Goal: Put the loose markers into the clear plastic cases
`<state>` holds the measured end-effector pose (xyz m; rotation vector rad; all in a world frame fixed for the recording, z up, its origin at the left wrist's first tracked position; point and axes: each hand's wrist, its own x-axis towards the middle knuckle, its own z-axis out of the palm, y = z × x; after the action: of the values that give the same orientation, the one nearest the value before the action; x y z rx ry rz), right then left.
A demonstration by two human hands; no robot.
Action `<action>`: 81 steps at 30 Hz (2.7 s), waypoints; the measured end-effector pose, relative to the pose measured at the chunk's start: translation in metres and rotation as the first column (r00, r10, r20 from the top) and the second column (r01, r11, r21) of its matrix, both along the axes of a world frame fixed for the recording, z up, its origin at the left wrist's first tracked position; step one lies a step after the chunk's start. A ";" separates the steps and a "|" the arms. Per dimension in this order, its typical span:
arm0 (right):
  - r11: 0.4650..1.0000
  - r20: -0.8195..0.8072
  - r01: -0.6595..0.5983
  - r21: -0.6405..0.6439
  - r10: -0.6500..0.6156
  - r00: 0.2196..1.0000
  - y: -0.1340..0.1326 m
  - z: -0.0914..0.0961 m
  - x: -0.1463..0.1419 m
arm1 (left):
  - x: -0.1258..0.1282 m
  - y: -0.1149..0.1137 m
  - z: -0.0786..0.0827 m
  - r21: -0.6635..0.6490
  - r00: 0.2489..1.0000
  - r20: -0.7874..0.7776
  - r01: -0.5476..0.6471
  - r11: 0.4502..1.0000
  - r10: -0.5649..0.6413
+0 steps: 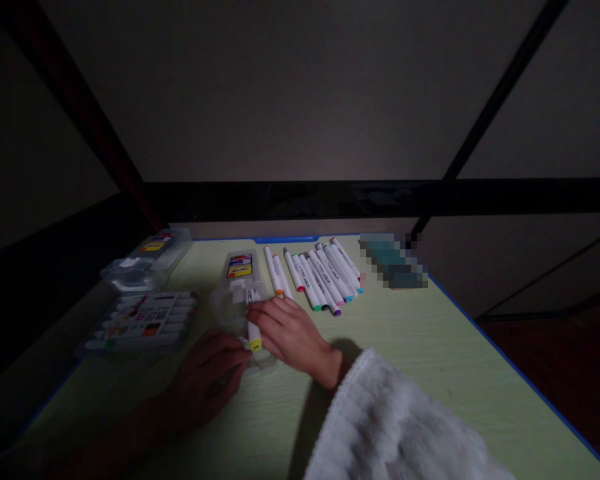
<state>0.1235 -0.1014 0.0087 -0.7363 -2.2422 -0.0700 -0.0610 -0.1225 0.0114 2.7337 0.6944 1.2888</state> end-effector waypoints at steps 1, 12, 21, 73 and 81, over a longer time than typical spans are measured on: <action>1.000 -0.005 -0.001 -0.002 0.001 1.000 0.000 0.000 0.000 | 0.000 0.000 0.000 -0.002 1.000 0.008 -0.009 1.000 0.009; 0.996 -0.075 0.029 -0.081 -0.035 0.997 -0.003 0.000 -0.001 | -0.002 0.001 -0.009 -0.142 0.994 -0.033 -0.105 0.984 0.102; 0.993 -0.157 -0.043 -0.110 0.025 0.987 -0.001 -0.004 -0.005 | -0.001 0.002 -0.009 -0.208 0.997 -0.045 -0.068 0.976 0.060; 0.954 -0.312 -0.014 -0.299 -0.084 0.946 -0.004 -0.007 -0.010 | -0.001 0.001 -0.007 -0.317 0.984 -0.128 -0.160 0.935 0.125; 0.958 -0.295 -0.018 -0.287 -0.071 0.953 -0.005 -0.006 -0.009 | -0.002 0.001 -0.006 -0.315 0.982 -0.142 -0.162 0.935 0.122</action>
<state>0.1144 -0.1063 0.0022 -0.8676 -1.9667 0.3420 -0.0629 -0.1213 0.0054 2.5415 1.0312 0.9331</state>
